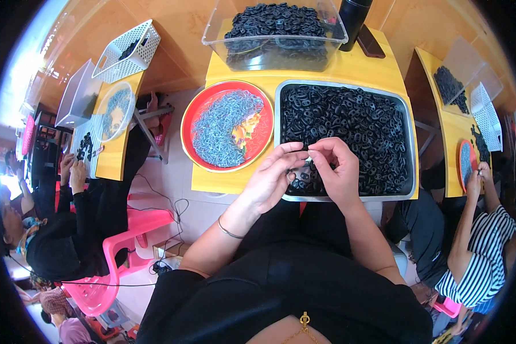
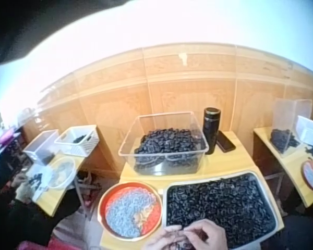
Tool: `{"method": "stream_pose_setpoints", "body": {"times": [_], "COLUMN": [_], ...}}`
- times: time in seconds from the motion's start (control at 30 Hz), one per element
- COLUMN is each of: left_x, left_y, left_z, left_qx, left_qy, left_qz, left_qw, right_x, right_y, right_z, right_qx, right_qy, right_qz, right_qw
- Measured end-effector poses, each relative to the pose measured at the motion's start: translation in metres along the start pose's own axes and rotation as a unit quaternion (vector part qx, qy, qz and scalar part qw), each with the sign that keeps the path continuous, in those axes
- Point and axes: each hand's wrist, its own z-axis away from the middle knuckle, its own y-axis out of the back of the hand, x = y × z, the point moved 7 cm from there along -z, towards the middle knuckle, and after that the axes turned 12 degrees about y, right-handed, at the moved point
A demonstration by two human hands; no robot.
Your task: The person assembles cord locks by taking metal pins from a dish and inserting them into plastic cord lock pieces by hand.
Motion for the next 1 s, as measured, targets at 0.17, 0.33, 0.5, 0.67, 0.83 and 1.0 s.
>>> {"method": "stream_pose_setpoints", "body": {"times": [0.17, 0.33, 0.5, 0.67, 0.83, 1.0], "left_x": [0.007, 0.009, 0.014, 0.015, 0.016, 0.015], "left_y": [-0.014, -0.018, -0.008, -0.007, 0.001, -0.006], "left_z": [0.000, 0.000, 0.002, 0.003, 0.006, 0.011], "left_qx": [-0.085, -0.070, 0.006, -0.002, 0.027, 0.030], "left_qy": [-0.012, -0.035, -0.065, -0.093, -0.160, -0.139], "left_qz": [-0.057, -0.123, -0.115, -0.114, -0.103, -0.083], "left_qw": [0.995, 0.989, 0.991, 0.989, 0.981, 0.986], "right_x": [0.012, 0.017, 0.019, 0.007, 0.001, 0.002], "right_y": [0.003, 0.008, 0.011, 0.006, -0.001, -0.004], "right_z": [0.006, 0.010, 0.013, 0.011, 0.011, 0.012], "right_qx": [-0.021, 0.000, 0.000, 0.003, -0.011, -0.022], "right_qy": [-0.057, -0.072, -0.085, -0.102, -0.105, -0.091], "right_qz": [-0.053, -0.091, -0.107, -0.165, -0.185, -0.176], "right_qw": [0.997, 0.993, 0.991, 0.981, 0.977, 0.980]}}
